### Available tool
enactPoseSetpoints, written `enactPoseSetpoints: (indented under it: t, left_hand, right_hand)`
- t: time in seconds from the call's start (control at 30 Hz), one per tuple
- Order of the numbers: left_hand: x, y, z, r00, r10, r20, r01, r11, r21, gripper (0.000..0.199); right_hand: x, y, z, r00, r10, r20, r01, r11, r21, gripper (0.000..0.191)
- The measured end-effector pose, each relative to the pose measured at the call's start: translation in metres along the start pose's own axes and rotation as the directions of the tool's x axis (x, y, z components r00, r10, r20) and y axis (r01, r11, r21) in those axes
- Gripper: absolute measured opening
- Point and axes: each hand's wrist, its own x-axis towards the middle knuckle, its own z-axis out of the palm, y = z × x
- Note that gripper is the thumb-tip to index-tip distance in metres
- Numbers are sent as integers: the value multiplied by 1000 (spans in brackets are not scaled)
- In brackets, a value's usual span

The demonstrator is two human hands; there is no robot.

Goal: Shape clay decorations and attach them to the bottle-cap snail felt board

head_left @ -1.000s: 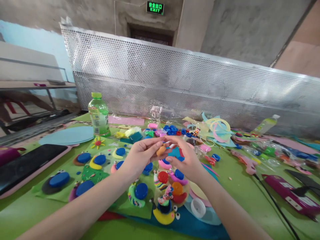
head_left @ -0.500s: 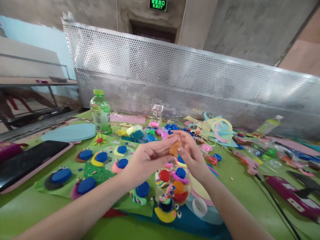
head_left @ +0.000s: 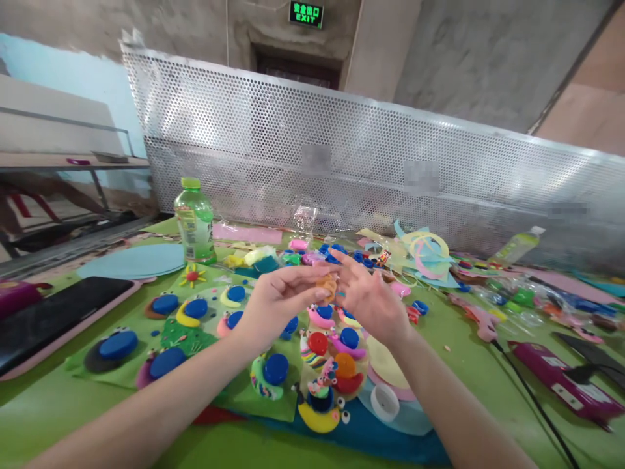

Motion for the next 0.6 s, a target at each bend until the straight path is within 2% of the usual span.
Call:
enactPoseSetpoints:
  t: [0.07,0.13,0.3,0.43,0.53,0.6]
  left_hand:
    - [-2,1,2,1000,-8,-2,8,1000,7,13]
    - [-3,1,4,1000,-24,-13,24,1000,2,10]
    - [-3,-2,8,991,-130,-10,130,990,-62,16]
    - [-3,-8,10,964,-263,41,267,949,-168,24]
    - [-2,-9,10,938,-337,79,346,913,-215,28]
    - [-2,-9,9,934,-348,85,359,909,-214,30]
  right_hand:
    - [0,1,2,999,12,47,-11,1000,-19,64]
    - [0,3,4,999,27,45,-26,999,-22,64]
    - [0,9,11,997,69,-24,-71,995,-66,60]
    - [-4,14,10,996,84,-33,-88,988,-127,55]
    - [-7,16,6,989,108,-101,-130,961,-243,53]
    - [-7,18,4,982,111,-154,-157,930,-332,54]
